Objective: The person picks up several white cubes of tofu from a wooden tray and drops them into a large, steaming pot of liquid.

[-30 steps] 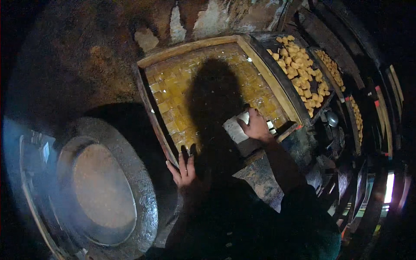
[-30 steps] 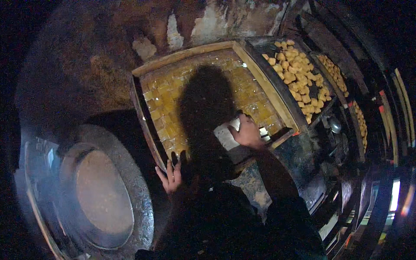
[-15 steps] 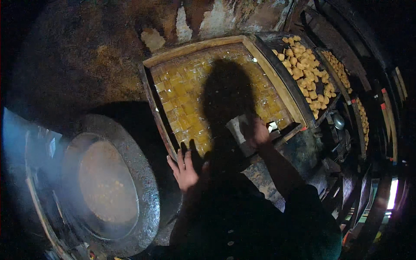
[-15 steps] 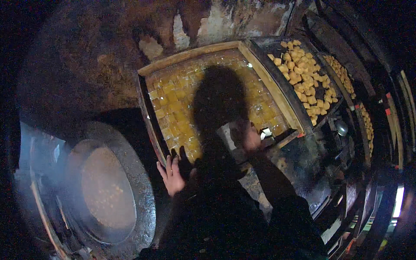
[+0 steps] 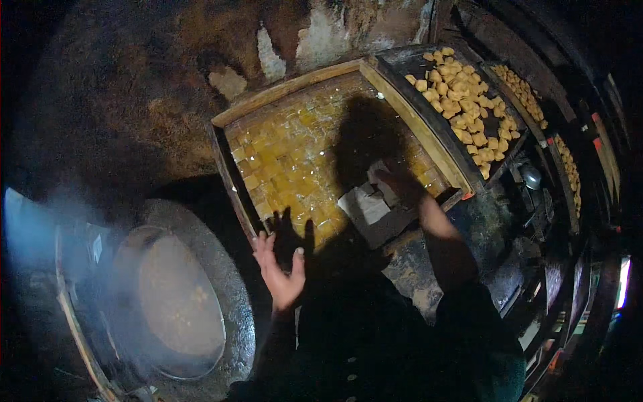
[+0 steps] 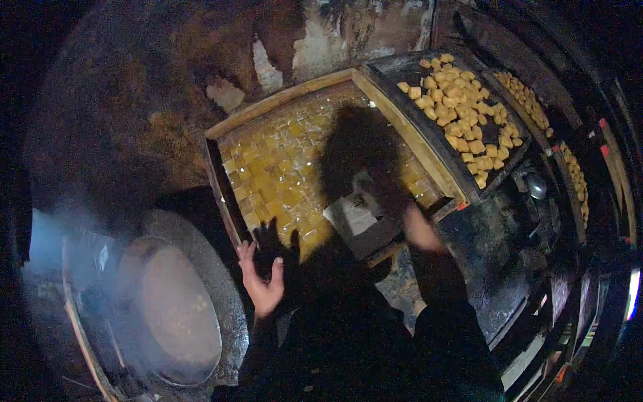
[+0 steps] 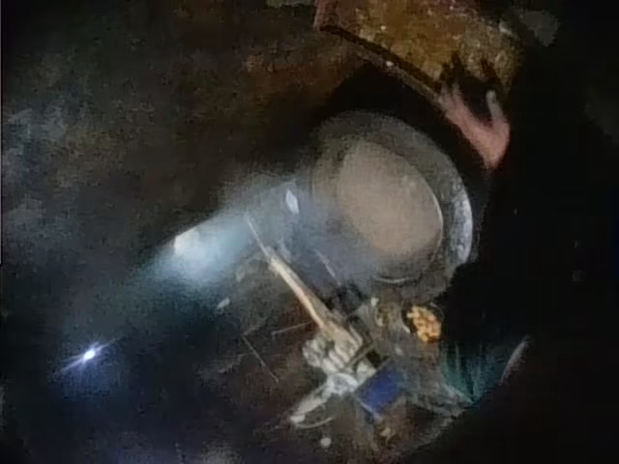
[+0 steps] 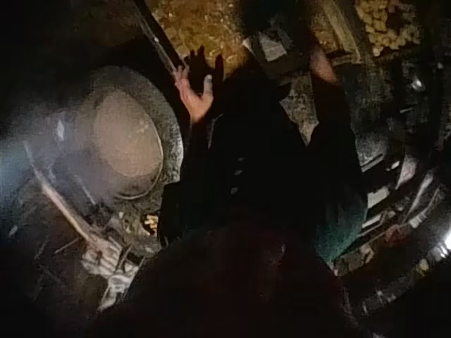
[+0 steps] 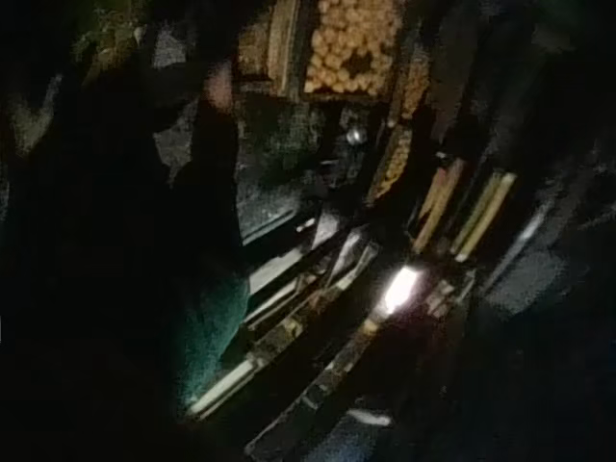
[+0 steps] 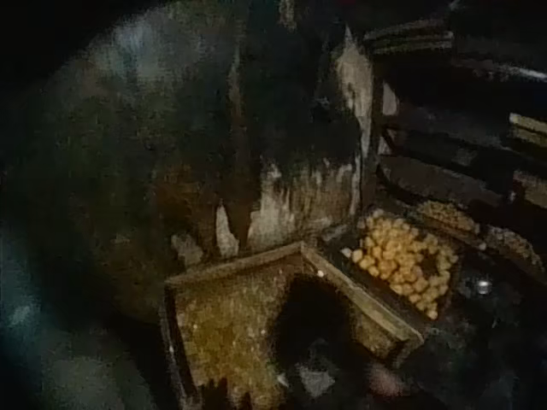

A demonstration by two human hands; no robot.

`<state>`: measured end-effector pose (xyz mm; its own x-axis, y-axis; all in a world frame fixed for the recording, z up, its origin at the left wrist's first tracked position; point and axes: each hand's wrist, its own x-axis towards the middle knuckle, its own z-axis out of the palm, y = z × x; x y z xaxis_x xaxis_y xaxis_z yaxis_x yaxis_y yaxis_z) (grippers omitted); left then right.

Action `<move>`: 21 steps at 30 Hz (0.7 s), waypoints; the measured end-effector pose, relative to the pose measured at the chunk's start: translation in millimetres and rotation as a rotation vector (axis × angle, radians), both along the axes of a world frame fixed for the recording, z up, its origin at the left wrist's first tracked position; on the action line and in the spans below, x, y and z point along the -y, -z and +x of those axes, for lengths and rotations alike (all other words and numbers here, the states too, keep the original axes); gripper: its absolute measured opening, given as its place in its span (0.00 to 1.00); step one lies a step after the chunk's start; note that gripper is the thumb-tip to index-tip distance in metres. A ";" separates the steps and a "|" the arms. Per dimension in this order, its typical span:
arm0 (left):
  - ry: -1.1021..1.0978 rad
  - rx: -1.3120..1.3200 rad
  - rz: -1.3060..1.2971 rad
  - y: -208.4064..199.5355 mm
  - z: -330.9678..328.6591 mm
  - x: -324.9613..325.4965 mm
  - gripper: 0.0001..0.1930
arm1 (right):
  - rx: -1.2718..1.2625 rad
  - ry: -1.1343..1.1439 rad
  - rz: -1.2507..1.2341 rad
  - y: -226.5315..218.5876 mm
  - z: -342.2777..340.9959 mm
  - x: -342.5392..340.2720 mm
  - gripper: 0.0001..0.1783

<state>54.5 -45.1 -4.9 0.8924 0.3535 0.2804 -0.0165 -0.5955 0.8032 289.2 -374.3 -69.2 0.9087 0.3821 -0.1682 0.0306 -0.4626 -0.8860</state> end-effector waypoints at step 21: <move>0.502 0.101 -2.672 -19.5 83.8 70.6 0.07 | 0.839 -0.111 0.221 -78.8 -142.5 -176.3 0.19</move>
